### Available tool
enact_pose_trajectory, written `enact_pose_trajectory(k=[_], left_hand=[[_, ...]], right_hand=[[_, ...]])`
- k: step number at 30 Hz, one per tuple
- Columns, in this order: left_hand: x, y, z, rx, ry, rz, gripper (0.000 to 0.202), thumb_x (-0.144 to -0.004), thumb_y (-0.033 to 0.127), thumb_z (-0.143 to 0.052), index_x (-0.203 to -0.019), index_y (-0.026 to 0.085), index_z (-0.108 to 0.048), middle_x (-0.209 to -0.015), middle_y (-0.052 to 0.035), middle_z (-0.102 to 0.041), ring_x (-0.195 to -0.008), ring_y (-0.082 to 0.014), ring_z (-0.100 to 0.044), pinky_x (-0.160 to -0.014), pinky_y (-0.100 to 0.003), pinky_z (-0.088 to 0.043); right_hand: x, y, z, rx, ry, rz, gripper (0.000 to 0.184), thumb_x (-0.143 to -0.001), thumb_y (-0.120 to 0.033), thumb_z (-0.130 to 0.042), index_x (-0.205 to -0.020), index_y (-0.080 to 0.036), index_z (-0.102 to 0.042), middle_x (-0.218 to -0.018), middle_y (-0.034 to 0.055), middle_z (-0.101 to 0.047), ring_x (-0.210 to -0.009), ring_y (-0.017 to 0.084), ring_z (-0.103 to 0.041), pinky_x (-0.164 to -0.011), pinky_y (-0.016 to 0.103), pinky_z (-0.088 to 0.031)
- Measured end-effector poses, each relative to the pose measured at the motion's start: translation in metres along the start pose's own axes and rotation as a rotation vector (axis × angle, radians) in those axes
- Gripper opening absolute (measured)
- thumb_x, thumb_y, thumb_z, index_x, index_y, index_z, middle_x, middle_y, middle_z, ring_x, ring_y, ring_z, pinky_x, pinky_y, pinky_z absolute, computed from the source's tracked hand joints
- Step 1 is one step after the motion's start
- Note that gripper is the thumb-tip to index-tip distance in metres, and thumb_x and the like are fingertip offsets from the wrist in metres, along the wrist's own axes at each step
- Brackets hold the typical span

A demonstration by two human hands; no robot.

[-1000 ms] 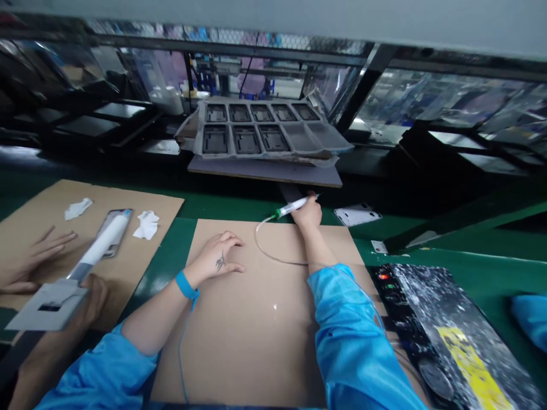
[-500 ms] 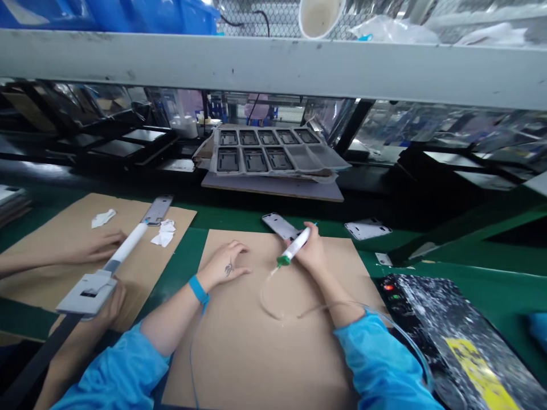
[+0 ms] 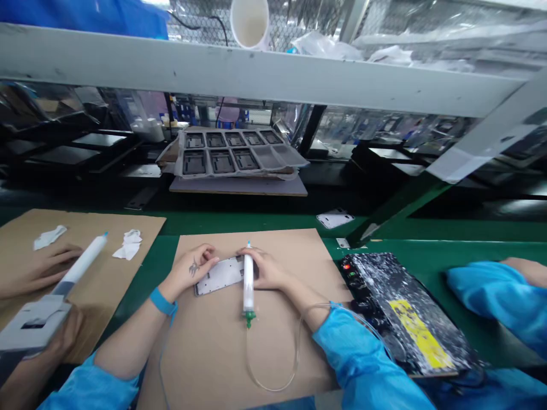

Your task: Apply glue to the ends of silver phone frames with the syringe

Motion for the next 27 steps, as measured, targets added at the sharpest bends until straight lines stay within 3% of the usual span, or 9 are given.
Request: enact_pose_trajectory(k=[3, 8, 12, 16, 19, 23, 27], left_hand=[[0.002, 0.004, -0.003, -0.036, -0.066, 0.013, 0.040, -0.096, 0.056, -0.059, -0.116, 0.022, -0.066, -0.077, 0.0002, -0.069, -0.073, -0.0232, -0.069, -0.064, -0.032, -0.045], [0.002, 0.008, -0.010, -0.015, -0.156, 0.028, 0.044, -0.094, 0.058, -0.061, -0.123, 0.024, -0.064, -0.075, 0.0019, -0.068, -0.071, -0.0224, -0.068, -0.064, -0.032, -0.045], [-0.001, 0.011, -0.006, -0.024, -0.053, -0.044, 0.048, -0.092, 0.055, -0.066, -0.126, 0.022, -0.063, -0.102, -0.0057, -0.075, -0.082, -0.0235, -0.070, -0.074, -0.036, -0.054], [-0.003, 0.015, -0.007, -0.080, -0.036, -0.135, 0.068, -0.089, 0.060, -0.072, -0.142, 0.020, -0.058, -0.141, -0.0136, -0.067, -0.114, -0.0329, -0.070, -0.094, -0.046, -0.058], [-0.002, 0.023, -0.014, -0.097, -0.114, -0.248, 0.069, -0.088, 0.063, -0.074, -0.141, 0.021, -0.060, -0.143, -0.0127, -0.065, -0.128, -0.0358, -0.066, -0.107, -0.049, -0.055], [0.001, 0.025, -0.020, -0.092, -0.183, -0.299, 0.070, -0.088, 0.066, -0.074, -0.139, 0.019, -0.063, -0.134, -0.0141, -0.068, -0.119, -0.0348, -0.070, -0.103, -0.049, -0.057], [0.005, 0.028, -0.023, -0.054, -0.197, -0.339, 0.095, -0.081, 0.069, -0.081, -0.155, 0.019, -0.050, -0.155, -0.0194, -0.056, -0.140, -0.0399, -0.058, -0.117, -0.055, -0.048]], right_hand=[[0.000, 0.014, 0.006, 0.026, 0.095, -0.072, 0.068, -0.080, -0.036, -0.085, -0.141, -0.025, -0.054, -0.144, 0.0150, -0.065, -0.139, 0.034, -0.061, -0.119, 0.056, -0.048], [0.000, 0.026, 0.008, 0.036, 0.129, -0.118, 0.062, -0.082, -0.040, -0.086, -0.135, -0.025, -0.059, -0.137, 0.0146, -0.068, -0.132, 0.035, -0.065, -0.116, 0.056, -0.051], [-0.001, 0.024, 0.011, 0.018, 0.133, -0.127, 0.063, -0.082, -0.048, -0.086, -0.134, -0.025, -0.059, -0.137, 0.0146, -0.068, -0.132, 0.035, -0.065, -0.115, 0.056, -0.052], [0.000, 0.022, 0.013, -0.027, 0.145, -0.130, 0.064, -0.085, -0.058, -0.083, -0.133, -0.025, -0.056, -0.135, 0.0145, -0.069, -0.127, 0.033, -0.068, -0.111, 0.054, -0.054], [0.003, 0.023, 0.012, -0.122, 0.172, -0.143, 0.070, -0.090, -0.063, -0.077, -0.140, -0.026, -0.046, -0.135, 0.0154, -0.069, -0.129, 0.031, -0.068, -0.111, 0.053, -0.055], [0.008, 0.034, 0.013, -0.330, 0.280, -0.199, 0.078, -0.094, -0.073, -0.066, -0.148, -0.026, -0.033, -0.127, 0.0158, -0.073, -0.124, 0.031, -0.071, -0.111, 0.055, -0.054], [0.013, 0.046, 0.016, -0.411, 0.389, -0.253, 0.084, -0.094, -0.084, -0.055, -0.148, -0.024, -0.032, -0.109, 0.0133, -0.078, -0.107, 0.032, -0.077, -0.106, 0.057, -0.057]])
Point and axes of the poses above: each hand's wrist, its own x-axis away from the middle knuckle, its own z-axis out of the back of the hand, y = z × x, the point moved 8 cm from there along -x, towards the middle knuckle
